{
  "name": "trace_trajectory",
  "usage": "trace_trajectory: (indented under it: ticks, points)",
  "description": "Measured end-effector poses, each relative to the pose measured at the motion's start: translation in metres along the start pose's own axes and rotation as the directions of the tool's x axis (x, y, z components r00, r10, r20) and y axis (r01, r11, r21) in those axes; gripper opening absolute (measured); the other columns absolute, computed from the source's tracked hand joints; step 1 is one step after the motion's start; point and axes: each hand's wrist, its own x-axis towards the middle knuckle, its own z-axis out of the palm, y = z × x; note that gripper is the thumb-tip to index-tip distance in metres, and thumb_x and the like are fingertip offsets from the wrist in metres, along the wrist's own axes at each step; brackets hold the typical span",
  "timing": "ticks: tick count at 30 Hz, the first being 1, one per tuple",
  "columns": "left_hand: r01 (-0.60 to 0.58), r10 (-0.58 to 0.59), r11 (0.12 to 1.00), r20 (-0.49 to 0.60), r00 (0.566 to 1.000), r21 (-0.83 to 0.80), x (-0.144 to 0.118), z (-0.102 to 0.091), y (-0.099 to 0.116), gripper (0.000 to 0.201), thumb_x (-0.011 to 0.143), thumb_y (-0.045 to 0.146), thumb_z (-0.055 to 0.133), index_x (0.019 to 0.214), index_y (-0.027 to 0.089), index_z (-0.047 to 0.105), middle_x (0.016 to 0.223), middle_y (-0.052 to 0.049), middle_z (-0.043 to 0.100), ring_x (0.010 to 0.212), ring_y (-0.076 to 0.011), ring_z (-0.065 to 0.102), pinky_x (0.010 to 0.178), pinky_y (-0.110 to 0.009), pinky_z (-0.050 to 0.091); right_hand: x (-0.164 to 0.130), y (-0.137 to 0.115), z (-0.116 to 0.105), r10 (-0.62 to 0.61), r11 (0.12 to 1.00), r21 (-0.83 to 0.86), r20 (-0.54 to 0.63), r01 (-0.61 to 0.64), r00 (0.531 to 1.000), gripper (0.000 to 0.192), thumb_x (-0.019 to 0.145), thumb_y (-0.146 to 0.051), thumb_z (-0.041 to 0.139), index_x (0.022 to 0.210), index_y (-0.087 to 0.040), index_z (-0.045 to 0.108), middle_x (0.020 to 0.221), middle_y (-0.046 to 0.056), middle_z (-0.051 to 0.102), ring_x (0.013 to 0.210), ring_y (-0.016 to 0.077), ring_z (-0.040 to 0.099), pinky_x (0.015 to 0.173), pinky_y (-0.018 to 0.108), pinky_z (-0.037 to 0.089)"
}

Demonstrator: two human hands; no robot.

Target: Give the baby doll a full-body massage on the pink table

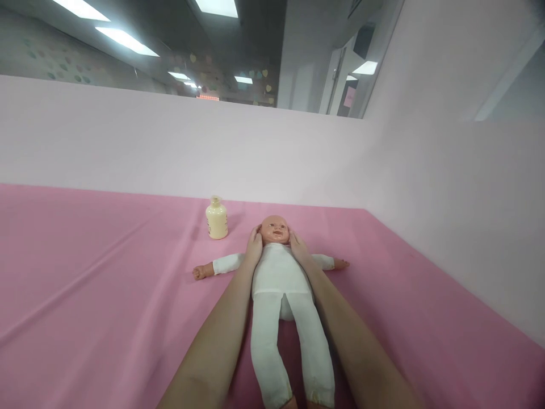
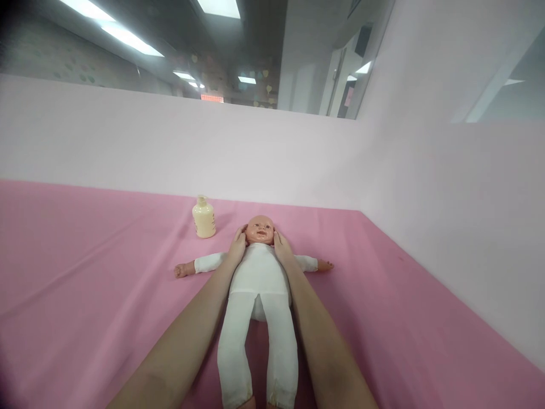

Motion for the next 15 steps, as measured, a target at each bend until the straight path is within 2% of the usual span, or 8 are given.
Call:
trace_trajectory:
  ticks: [3, 6, 11, 15]
  points:
    - [-0.021, 0.021, 1.0, 0.002, 1.0, -0.016, 0.003, 0.001, -0.005, 0.048, 0.097, 0.047, 0.04, 0.135, 0.02, 0.049, 0.142, -0.01, 0.054, 0.134, -0.0218, 0.048, 0.114, -0.041, 0.037, -0.002, -0.003, -0.001, 0.029, 0.999, 0.027, 0.02, -0.029, 0.999, 0.061, 0.097, -0.056, 0.032, 0.145, -0.022, 0.048, 0.144, 0.006, 0.055, 0.129, 0.0244, 0.056, 0.112, 0.046, 0.042]
    - [-0.028, 0.028, 0.999, 0.008, 1.0, -0.024, 0.003, 0.003, -0.007, 0.058, 0.092, 0.057, 0.05, 0.136, 0.019, 0.046, 0.145, -0.013, 0.05, 0.136, -0.0231, 0.046, 0.115, -0.04, 0.035, -0.004, -0.007, -0.003, 0.038, 0.998, 0.054, 0.037, -0.04, 0.999, 0.062, 0.094, -0.061, 0.04, 0.144, -0.026, 0.048, 0.144, 0.004, 0.055, 0.132, 0.0251, 0.053, 0.115, 0.046, 0.04]
    - [-0.023, 0.02, 0.998, 0.048, 0.999, 0.054, -0.001, 0.006, -0.006, 0.096, 0.069, 0.056, 0.079, 0.145, 0.019, 0.034, 0.154, -0.018, 0.034, 0.142, -0.0298, 0.037, 0.116, -0.042, 0.034, -0.008, -0.015, -0.005, 0.019, 0.998, 0.065, 0.087, -0.025, 0.996, 0.073, 0.083, -0.058, 0.064, 0.145, -0.025, 0.046, 0.143, 0.006, 0.056, 0.135, 0.0284, 0.05, 0.117, 0.048, 0.037]
    - [-0.017, 0.012, 0.998, 0.07, 0.998, 0.066, -0.004, 0.005, -0.003, 0.101, 0.068, 0.056, 0.08, 0.148, 0.019, 0.03, 0.157, -0.018, 0.028, 0.145, -0.0319, 0.033, 0.118, -0.044, 0.031, -0.009, -0.017, -0.004, -0.014, 0.991, 0.131, 0.122, -0.003, 0.992, 0.079, 0.079, -0.055, 0.07, 0.147, -0.024, 0.044, 0.143, 0.006, 0.056, 0.133, 0.0283, 0.052, 0.114, 0.046, 0.04]
